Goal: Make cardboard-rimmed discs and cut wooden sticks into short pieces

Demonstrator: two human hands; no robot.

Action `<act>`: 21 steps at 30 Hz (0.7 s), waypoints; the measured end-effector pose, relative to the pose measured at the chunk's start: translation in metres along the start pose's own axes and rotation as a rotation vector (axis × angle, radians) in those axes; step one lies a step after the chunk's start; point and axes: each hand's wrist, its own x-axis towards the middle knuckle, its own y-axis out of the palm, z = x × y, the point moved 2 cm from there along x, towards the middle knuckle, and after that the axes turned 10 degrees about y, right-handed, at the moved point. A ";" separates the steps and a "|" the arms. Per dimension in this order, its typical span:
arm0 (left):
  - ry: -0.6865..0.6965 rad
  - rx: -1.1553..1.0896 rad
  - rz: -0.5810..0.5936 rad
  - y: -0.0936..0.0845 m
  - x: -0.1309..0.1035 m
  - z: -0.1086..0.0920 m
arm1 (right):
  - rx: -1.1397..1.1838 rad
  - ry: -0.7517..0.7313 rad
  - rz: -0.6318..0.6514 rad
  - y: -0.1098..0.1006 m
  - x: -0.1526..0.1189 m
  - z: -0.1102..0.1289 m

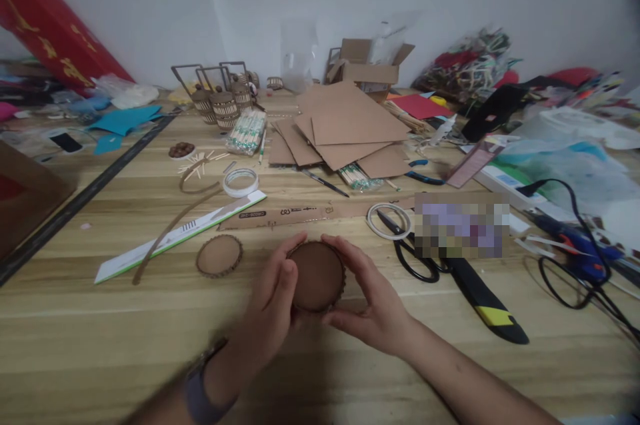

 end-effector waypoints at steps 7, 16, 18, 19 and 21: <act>0.117 0.104 -0.036 0.015 -0.015 0.011 | -0.082 0.011 -0.074 0.023 -0.006 0.001; 0.111 0.057 0.086 0.016 -0.014 0.007 | -0.114 -0.055 -0.177 0.031 -0.009 0.001; 0.061 0.071 0.054 0.014 -0.011 0.007 | -0.107 -0.043 -0.139 0.030 -0.008 0.000; 0.038 0.079 0.031 0.012 -0.008 0.007 | -0.104 -0.036 -0.107 0.028 -0.006 0.000; 0.008 0.097 0.001 0.007 -0.001 0.008 | -0.111 -0.019 -0.078 0.021 0.001 0.004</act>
